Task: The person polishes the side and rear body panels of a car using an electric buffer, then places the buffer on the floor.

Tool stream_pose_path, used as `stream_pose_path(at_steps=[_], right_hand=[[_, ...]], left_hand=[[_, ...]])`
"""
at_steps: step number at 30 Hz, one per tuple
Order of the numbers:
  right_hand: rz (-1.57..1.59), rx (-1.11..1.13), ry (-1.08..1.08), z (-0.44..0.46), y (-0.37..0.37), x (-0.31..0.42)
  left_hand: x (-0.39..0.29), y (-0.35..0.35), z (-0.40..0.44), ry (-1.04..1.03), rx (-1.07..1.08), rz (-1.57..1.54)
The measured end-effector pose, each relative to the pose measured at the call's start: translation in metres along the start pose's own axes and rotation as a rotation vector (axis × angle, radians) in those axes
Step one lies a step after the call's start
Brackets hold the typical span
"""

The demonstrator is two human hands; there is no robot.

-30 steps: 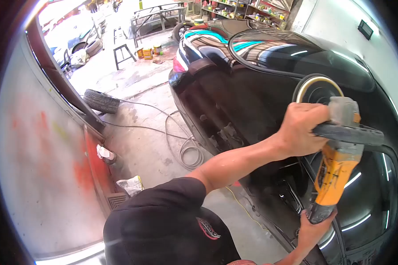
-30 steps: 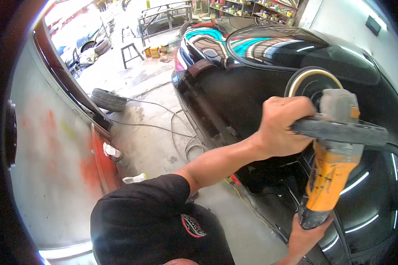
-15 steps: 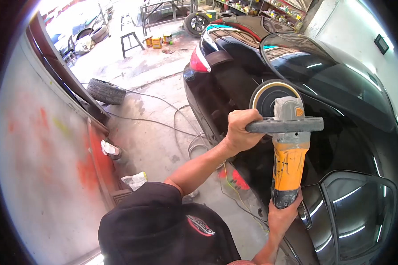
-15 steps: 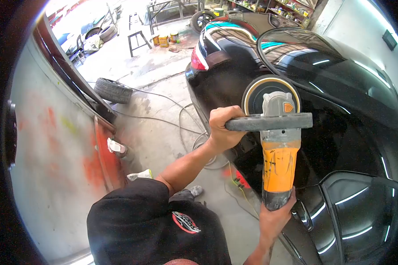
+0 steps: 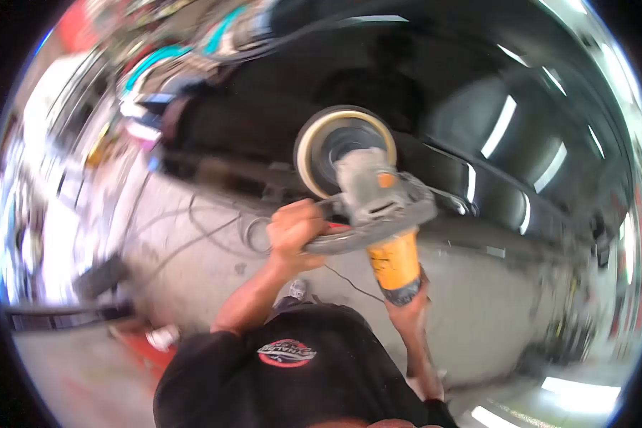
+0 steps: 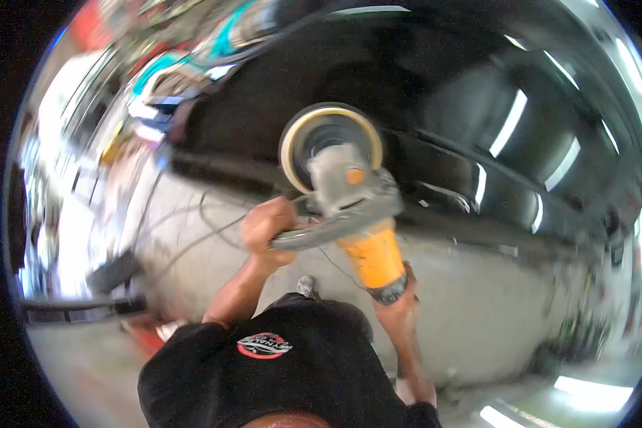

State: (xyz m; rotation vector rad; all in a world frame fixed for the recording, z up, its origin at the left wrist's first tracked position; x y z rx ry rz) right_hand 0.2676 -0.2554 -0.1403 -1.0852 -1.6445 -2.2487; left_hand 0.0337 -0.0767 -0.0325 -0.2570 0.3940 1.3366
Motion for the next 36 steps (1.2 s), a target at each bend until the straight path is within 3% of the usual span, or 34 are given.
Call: stream_pose_path(at_steps=[3,9,10,15,19,23,29,36], right_hand=[[0.084,-0.02,-0.181,-0.014,-0.009,-0.021],[0.175,-0.111,-0.345,-0.047,0.028,-0.102],[0.167,-0.115,-0.385,-0.046,-0.015,-0.054],[0.195,-0.13,-0.572,-0.063,-0.025,-0.064],[0.245,-0.102,-0.549,-0.066,-0.036,-0.067],[0.338,-0.018,-0.529,-0.087,-0.053,-0.047],[0.422,-0.048,-0.518,-0.154,-0.117,-0.044],[0.395,0.001,-0.849,-0.257,-0.166,-0.033]], left_hand=[[0.01,-0.023,-0.002,-0.014,0.066,-0.073],[-0.006,-0.137,-0.012,-0.063,0.206,-0.155],[0.022,-0.08,-0.01,-0.044,0.209,-0.184],[0.018,-0.108,-0.001,-0.028,0.357,-0.164],[0.018,-0.106,-0.006,-0.075,0.298,-0.03],[0.0,-0.082,-0.012,0.017,0.357,-0.012],[0.013,-0.068,-0.074,0.208,0.678,-0.093],[0.017,-0.085,-0.141,0.542,0.979,-0.242]])
Point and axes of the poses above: each hand's wrist, its own z-axis towards the middle knuckle, its own y-axis out of the back of the hand, x = y × z, the point moved 6 cm from there along z, towards the middle knuckle, and after that the axes turned 7 degrees about -z, right-handed, at the moved point
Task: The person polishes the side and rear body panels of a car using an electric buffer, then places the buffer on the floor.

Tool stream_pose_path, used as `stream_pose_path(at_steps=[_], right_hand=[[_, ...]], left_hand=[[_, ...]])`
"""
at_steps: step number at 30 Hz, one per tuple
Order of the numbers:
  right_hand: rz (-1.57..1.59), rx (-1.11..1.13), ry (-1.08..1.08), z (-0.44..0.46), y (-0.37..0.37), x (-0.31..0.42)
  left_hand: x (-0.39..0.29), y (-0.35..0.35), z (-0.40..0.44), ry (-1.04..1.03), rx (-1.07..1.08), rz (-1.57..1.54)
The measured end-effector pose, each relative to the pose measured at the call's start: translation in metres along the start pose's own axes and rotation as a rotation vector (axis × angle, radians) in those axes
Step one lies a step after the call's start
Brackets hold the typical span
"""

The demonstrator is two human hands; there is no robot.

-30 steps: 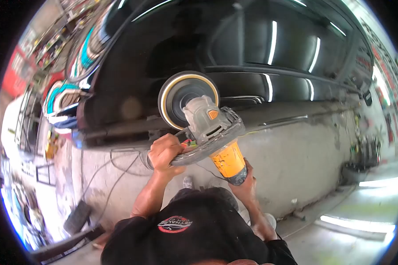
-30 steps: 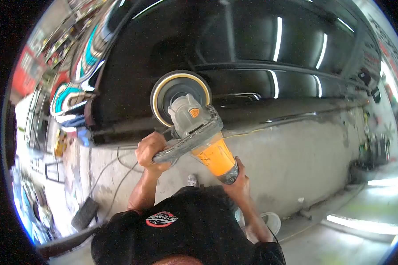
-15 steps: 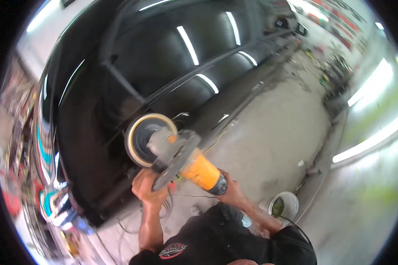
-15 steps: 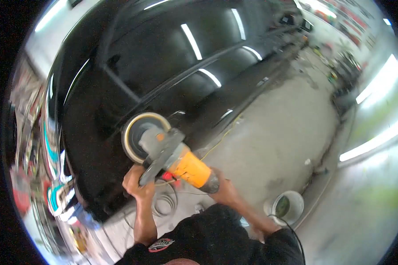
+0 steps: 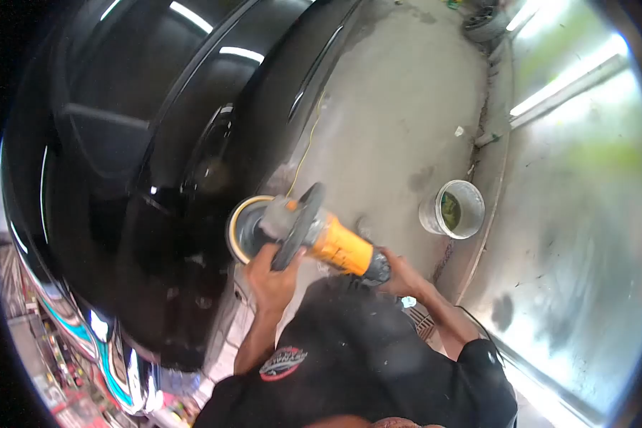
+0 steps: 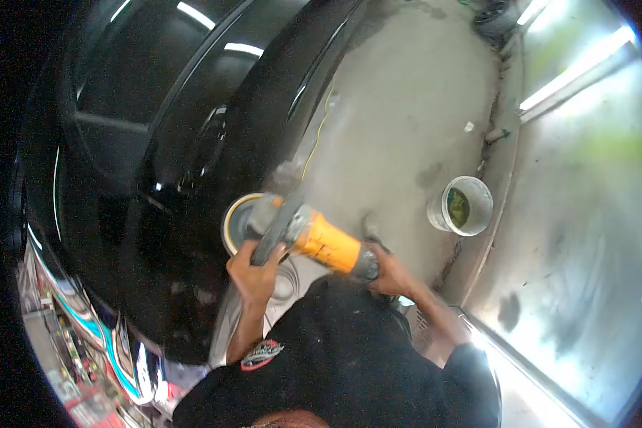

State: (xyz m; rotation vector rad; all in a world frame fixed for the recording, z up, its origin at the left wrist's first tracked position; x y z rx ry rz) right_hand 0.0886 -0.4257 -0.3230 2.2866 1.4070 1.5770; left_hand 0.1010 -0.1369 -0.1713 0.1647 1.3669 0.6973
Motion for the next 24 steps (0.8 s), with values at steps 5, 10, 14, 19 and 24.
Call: stream_pose_path(at_steps=[5,10,14,19,24], right_hand=[[-0.009,-0.129,0.011,-0.044,0.046,-0.006],[-0.038,-0.11,-0.037,-0.047,0.122,-0.028],[-0.016,0.007,-0.018,-0.034,0.193,-0.07],[-0.236,0.013,0.023,-0.024,0.201,-0.097],[-0.198,-0.038,0.049,-0.037,0.21,-0.106]], left_hand=[[-0.005,-0.055,-0.012,0.11,0.196,-0.222],[-0.033,-0.104,0.009,0.129,0.16,-0.36],[-0.058,-0.169,0.013,0.169,0.155,-0.37],[-0.054,-0.186,-0.009,0.219,0.107,-0.345],[-0.066,-0.21,-0.01,0.228,0.114,-0.449]])
Point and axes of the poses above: each hand's wrist, its own z-axis towards the middle knuckle, its own y-axis out of the back of the hand, x = y × z, the point moved 6 cm from there along z, towards the middle knuckle, and after that the axes turned 7 degrees about -z, right-handed, at the moved point
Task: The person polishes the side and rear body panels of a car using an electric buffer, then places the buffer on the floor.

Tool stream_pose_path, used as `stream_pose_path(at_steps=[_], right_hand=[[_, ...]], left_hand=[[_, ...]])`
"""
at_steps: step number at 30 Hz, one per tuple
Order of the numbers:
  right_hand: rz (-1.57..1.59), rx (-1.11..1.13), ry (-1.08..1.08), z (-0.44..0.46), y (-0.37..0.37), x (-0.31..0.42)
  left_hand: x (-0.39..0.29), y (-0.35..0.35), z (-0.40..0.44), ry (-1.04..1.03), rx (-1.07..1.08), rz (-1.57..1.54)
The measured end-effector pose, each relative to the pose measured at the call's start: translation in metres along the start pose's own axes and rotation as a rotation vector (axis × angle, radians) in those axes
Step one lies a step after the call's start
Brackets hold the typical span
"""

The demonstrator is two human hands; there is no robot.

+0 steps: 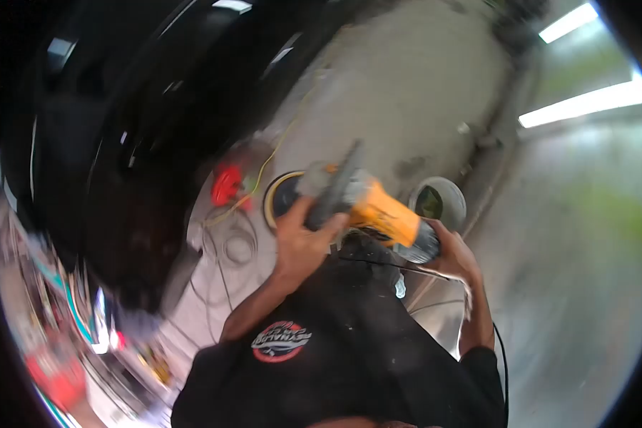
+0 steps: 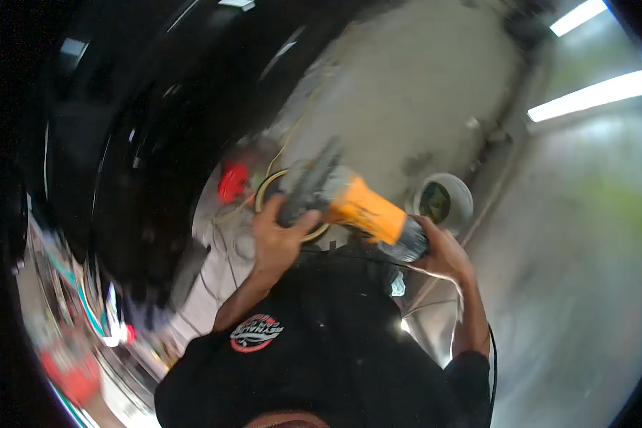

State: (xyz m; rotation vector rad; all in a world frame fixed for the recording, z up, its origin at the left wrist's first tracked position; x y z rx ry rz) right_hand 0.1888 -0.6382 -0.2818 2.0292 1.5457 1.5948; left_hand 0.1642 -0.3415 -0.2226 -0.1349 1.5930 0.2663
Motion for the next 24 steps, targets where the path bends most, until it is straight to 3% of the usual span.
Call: stream_pose_path(at_steps=[4,10,16,19,21,24], right_hand=[[0.135,-0.104,0.08,0.0,-0.036,-0.053],[0.378,-0.165,-0.166,-0.014,-0.102,-0.041],[0.511,-0.33,-0.333,-0.006,-0.194,-0.046],[0.422,-0.415,-0.527,0.0,-0.251,-0.045],[0.525,-0.498,-0.614,0.006,-0.264,-0.027],[0.442,-0.489,-0.732,0.011,-0.271,0.008]], left_hand=[[0.039,-0.016,0.012,0.143,0.063,0.0],[0.027,-0.027,0.058,0.333,0.248,0.035],[0.059,-0.04,0.079,0.306,0.574,0.182],[0.074,-0.043,0.099,0.284,0.708,0.318],[0.094,-0.039,0.116,0.12,0.742,0.346],[0.08,-0.031,0.132,0.071,0.808,0.401]])
Point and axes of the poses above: each hand's wrist, its own z-axis towards the middle knuckle, its own y-axis out of the back of the hand, x = y × z, the point moved 6 cm from there along z, towards the middle knuckle, and after that the axes turned 7 degrees about -z, right-handed, at the moved point
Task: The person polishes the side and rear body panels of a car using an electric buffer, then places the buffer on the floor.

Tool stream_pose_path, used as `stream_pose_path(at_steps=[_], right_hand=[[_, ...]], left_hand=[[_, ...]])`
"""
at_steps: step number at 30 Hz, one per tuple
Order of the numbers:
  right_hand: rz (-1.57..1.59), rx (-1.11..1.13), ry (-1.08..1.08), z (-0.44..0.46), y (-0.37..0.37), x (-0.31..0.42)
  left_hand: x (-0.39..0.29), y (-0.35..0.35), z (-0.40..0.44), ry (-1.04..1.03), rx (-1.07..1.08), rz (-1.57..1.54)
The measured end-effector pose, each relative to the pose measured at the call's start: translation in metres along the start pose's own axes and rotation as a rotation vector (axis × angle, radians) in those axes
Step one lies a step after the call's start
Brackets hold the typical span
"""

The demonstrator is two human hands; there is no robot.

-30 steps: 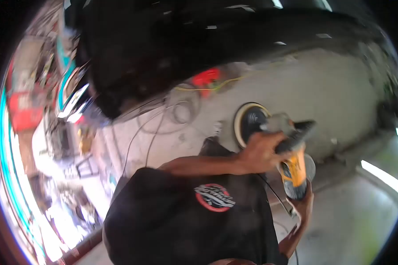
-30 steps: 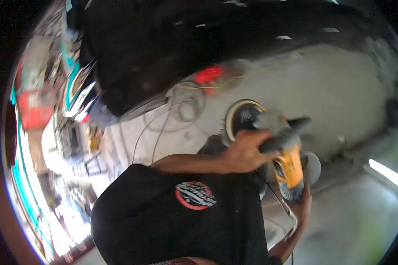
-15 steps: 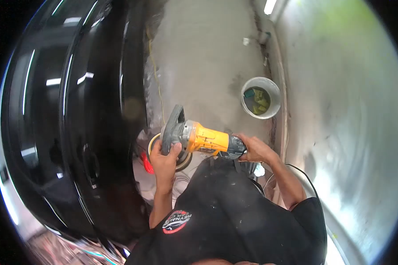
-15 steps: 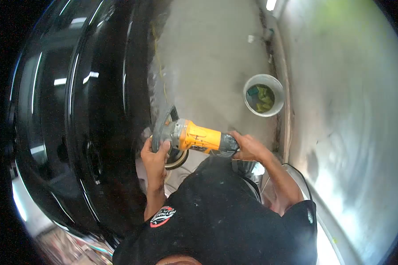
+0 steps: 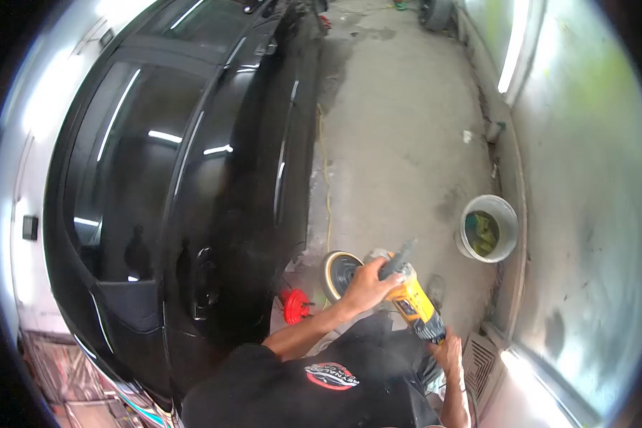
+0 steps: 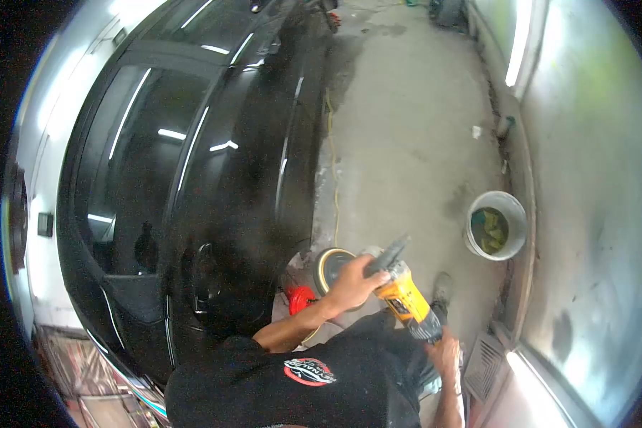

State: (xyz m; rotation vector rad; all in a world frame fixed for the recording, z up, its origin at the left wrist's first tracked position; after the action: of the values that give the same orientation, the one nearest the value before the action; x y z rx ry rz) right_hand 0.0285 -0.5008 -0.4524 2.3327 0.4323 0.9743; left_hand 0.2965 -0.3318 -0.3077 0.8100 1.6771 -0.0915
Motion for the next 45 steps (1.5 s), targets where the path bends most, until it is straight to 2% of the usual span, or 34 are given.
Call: stream_pose_path(at_steps=[3,7,8,9,10,12,15,17,20,23,24,26,28,29,31,32,34,35,37,38,39,40,41,42,43,45], right_hand=[[0.02,0.025,-0.035,-0.002,-0.03,-0.01],[0.009,0.02,0.097,0.011,-0.047,0.007],[-0.009,0.119,0.067,0.02,-0.059,0.004],[-0.015,0.107,0.07,0.031,-0.069,-0.005],[-0.02,0.093,0.074,0.045,-0.082,-0.012],[-0.047,0.083,0.055,0.072,-0.107,-0.027],[-0.162,0.25,-0.092,0.111,-0.128,-0.045],[-0.102,0.313,-0.05,0.129,-0.126,-0.04],[0.014,0.427,0.037,0.158,-0.165,-0.084],[0.335,0.688,-0.162,0.175,-0.211,-0.124],[0.536,0.805,-0.297,0.175,-0.21,-0.112],[0.557,0.888,-0.344,0.186,-0.221,-0.098],[0.554,0.905,-0.401,0.196,-0.236,-0.106],[0.531,0.907,-0.422,0.203,-0.247,-0.12],[0.481,0.899,-0.451,0.228,-0.256,-0.117],[0.491,0.867,-0.48,0.239,-0.269,-0.133],[0.518,0.811,-0.513,0.268,-0.285,-0.149],[0.536,0.786,-0.525,0.284,-0.284,-0.149],[0.558,0.853,-0.523,0.314,-0.292,-0.17],[0.63,0.836,-0.436,0.331,-0.31,-0.195],[0.69,0.823,-0.317,0.346,-0.294,-0.181],[0.656,0.875,-0.399,0.362,-0.294,-0.175],[0.483,0.801,-0.435,0.38,-0.282,-0.176],[0.461,0.746,-0.355,0.415,-0.317,-0.245],[0.474,0.766,-0.275,0.433,-0.313,-0.246],[0.536,0.771,-0.39,0.465,-0.315,-0.28]], left_hand=[[0.019,-0.01,0.001,-0.002,0.026,0.032],[0.057,-0.007,0.042,0.042,0.003,0.178],[0.067,-0.009,0.058,0.044,-0.011,0.196],[0.084,-0.015,0.072,0.051,-0.025,0.213],[0.118,-0.028,0.092,-0.031,0.053,0.261],[0.164,-0.046,0.117,0.072,0.06,0.328],[0.224,-0.073,0.154,0.262,0.086,0.413],[0.258,-0.088,0.17,0.355,0.087,0.434],[0.336,-0.118,0.201,0.461,0.185,0.526],[0.411,-0.146,0.21,0.439,0.179,0.615],[0.415,-0.149,0.204,0.411,0.15,0.659],[0.413,-0.162,0.196,0.334,0.123,0.736],[0.403,-0.165,0.162,0.336,0.123,0.615],[0.405,-0.172,0.132,0.157,0.111,0.527],[0.41,-0.171,0.065,0.132,0.099,0.399],[0.412,-0.167,0.026,0.291,0.098,0.374],[0.425,-0.17,-0.051,0.527,0.283,0.472],[0.427,-0.173,-0.093,0.555,0.303,0.57],[0.422,-0.171,-0.148,0.998,0.561,0.514],[0.415,-0.172,-0.162,0.976,0.616,0.562],[0.41,-0.173,-0.172,0.959,0.677,0.604],[0.413,-0.178,-0.179,0.964,0.649,0.62],[0.419,-0.184,-0.184,0.955,0.632,0.631],[0.422,-0.186,-0.182,0.992,0.633,0.627],[0.424,-0.188,-0.176,1.014,0.647,0.611],[0.426,-0.191,-0.177,0.976,0.623,0.633]])
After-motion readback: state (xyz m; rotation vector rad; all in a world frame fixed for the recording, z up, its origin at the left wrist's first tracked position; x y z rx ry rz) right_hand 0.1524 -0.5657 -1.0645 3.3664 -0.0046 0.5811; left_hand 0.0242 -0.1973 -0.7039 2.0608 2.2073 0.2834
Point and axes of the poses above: each hand's wrist, its own z-axis towards the middle knuckle, its own y-axis out of the back of the hand, x = y × z, the point moved 6 cm from there along z, towards the middle knuckle, and after that the axes turned 7 degrees about -z, right-handed, at the moved point
